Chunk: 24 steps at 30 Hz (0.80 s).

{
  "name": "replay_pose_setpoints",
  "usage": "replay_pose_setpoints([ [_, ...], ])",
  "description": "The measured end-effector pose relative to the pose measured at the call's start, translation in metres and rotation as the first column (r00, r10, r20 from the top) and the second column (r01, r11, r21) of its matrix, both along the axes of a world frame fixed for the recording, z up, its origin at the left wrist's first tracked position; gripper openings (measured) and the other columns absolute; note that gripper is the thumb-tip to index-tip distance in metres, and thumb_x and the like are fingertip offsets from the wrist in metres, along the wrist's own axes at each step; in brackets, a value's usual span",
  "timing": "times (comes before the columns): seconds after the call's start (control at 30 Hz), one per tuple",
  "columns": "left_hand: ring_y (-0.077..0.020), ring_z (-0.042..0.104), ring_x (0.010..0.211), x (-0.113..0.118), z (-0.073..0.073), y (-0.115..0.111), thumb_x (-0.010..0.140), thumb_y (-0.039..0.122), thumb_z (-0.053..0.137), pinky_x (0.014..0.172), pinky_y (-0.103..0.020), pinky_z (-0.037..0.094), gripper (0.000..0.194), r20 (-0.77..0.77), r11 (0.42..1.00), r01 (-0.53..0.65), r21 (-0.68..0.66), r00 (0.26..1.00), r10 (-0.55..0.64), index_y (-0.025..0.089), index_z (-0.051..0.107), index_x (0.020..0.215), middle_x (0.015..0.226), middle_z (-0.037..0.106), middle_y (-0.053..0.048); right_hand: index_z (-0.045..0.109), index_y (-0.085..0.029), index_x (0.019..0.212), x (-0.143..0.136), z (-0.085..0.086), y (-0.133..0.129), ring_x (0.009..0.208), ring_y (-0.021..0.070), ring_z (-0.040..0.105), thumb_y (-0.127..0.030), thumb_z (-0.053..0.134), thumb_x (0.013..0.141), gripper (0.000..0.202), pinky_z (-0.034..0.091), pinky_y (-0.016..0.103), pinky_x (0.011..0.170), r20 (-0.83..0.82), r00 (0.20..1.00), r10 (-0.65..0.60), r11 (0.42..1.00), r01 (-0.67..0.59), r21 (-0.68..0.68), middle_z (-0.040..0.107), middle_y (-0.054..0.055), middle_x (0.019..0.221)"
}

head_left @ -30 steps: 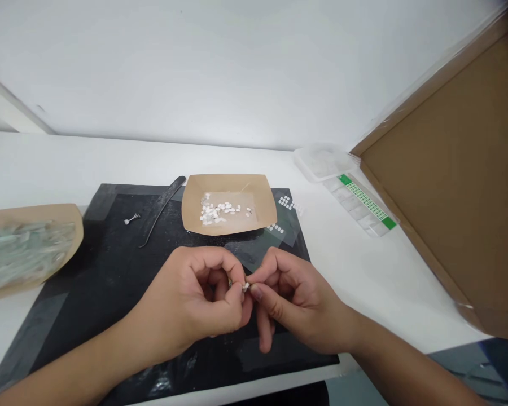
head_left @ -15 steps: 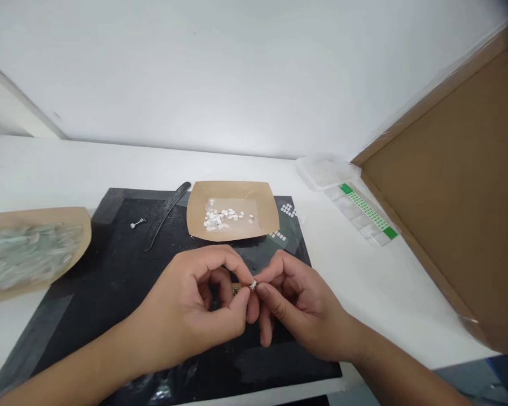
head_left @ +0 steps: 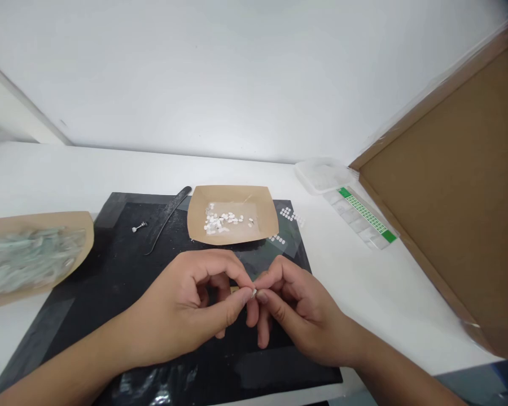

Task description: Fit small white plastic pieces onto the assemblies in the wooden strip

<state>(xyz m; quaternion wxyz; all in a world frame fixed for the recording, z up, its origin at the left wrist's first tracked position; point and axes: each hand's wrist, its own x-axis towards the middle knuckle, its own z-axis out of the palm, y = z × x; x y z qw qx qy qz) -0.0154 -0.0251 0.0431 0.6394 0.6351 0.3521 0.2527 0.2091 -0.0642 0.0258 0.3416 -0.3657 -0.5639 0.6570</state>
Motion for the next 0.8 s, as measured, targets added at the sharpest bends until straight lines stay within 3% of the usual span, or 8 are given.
replay_pose_setpoints([
  [0.13,-0.0080,0.064,0.055,-0.0031,0.0005,0.0018,0.101,0.033,0.065,0.047,-0.016,0.051,0.018,-0.029,0.998,0.066,0.001,0.997,-0.066,0.020,0.076,0.095,0.090,0.073,-0.002,0.054,-0.020,0.107,0.0010,-0.0002,0.0006,0.063,0.0086,0.074,-0.030,0.050,0.112,0.012,0.056,0.021,0.063,-0.002,1.000,0.016,1.000,-0.016,-0.013,0.072,0.000,0.089],
  [0.27,-0.0053,0.064,0.056,-0.0025,0.0030,0.0014,0.102,0.028,0.063,0.049,-0.014,0.047,0.018,-0.082,0.990,0.098,0.104,0.993,-0.090,0.021,0.074,0.090,0.088,0.071,0.001,0.054,-0.020,0.106,0.0015,-0.0013,0.0020,0.064,0.0090,0.074,-0.029,0.048,0.113,0.013,0.056,0.021,0.064,0.022,0.999,0.025,1.000,-0.025,0.001,0.073,0.001,0.090],
  [0.47,-0.0061,0.061,0.062,-0.0008,0.0007,-0.0014,0.099,0.019,0.063,0.048,-0.014,0.040,0.011,-0.106,0.947,0.065,0.316,0.994,-0.033,0.022,0.071,0.092,0.085,0.070,0.002,0.053,-0.021,0.106,0.0015,-0.0023,0.0038,0.063,0.0099,0.074,-0.032,0.049,0.113,0.014,0.054,0.022,0.062,0.018,1.000,0.010,1.000,-0.010,-0.002,0.073,0.001,0.088],
  [0.8,-0.0049,0.056,0.059,0.0021,-0.0041,-0.0026,0.095,0.015,0.066,0.047,-0.014,0.038,0.010,-0.073,0.929,0.006,0.370,0.997,0.023,0.022,0.073,0.091,0.083,0.069,0.003,0.054,-0.021,0.110,0.0021,-0.0008,0.0037,0.063,0.0105,0.074,-0.033,0.050,0.113,0.014,0.055,0.022,0.062,0.051,0.999,0.002,1.000,-0.002,-0.010,0.073,0.001,0.087],
])
